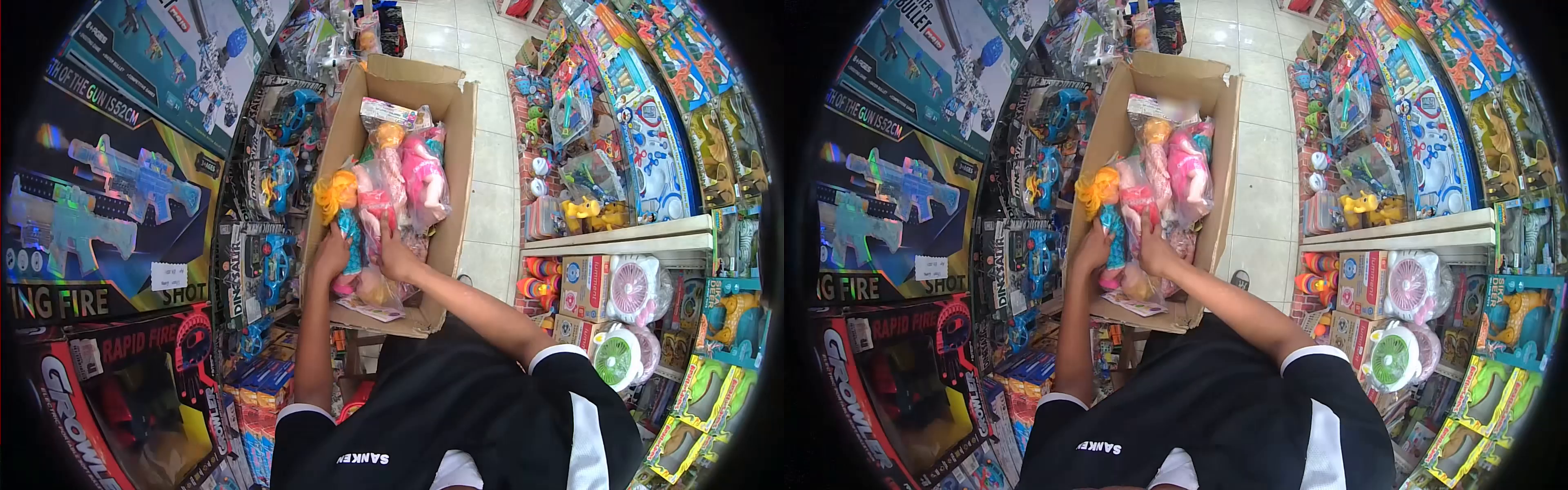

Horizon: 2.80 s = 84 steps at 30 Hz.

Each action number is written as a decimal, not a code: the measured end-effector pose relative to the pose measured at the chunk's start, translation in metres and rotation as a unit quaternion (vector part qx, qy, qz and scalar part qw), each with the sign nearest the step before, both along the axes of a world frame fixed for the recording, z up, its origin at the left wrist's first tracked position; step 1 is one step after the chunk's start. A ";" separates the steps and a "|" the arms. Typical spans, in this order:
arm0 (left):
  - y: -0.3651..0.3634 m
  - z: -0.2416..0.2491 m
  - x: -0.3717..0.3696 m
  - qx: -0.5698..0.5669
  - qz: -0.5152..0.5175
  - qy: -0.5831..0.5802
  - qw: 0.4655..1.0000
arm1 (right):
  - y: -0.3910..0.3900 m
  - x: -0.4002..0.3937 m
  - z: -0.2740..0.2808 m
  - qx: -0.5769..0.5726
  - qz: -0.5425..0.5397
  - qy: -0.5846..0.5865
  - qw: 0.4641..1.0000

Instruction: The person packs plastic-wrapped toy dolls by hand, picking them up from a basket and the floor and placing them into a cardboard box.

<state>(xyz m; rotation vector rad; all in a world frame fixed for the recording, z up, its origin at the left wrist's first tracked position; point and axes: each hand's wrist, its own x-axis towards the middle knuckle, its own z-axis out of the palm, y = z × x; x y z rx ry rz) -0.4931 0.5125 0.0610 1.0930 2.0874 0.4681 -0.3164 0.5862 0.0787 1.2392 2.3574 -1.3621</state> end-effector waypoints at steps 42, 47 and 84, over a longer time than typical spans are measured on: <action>0.014 0.034 0.384 0.312 -0.068 -0.171 0.932 | 0.080 0.404 -0.073 0.161 -0.243 0.175 0.941; -0.027 -0.147 0.433 0.137 -0.026 -0.110 0.984 | 0.048 0.594 -0.196 0.001 -0.151 -0.130 0.980; -0.405 -0.205 0.636 -0.058 -0.313 -0.141 0.938 | -0.408 0.786 -0.223 -0.203 -0.304 -0.221 0.904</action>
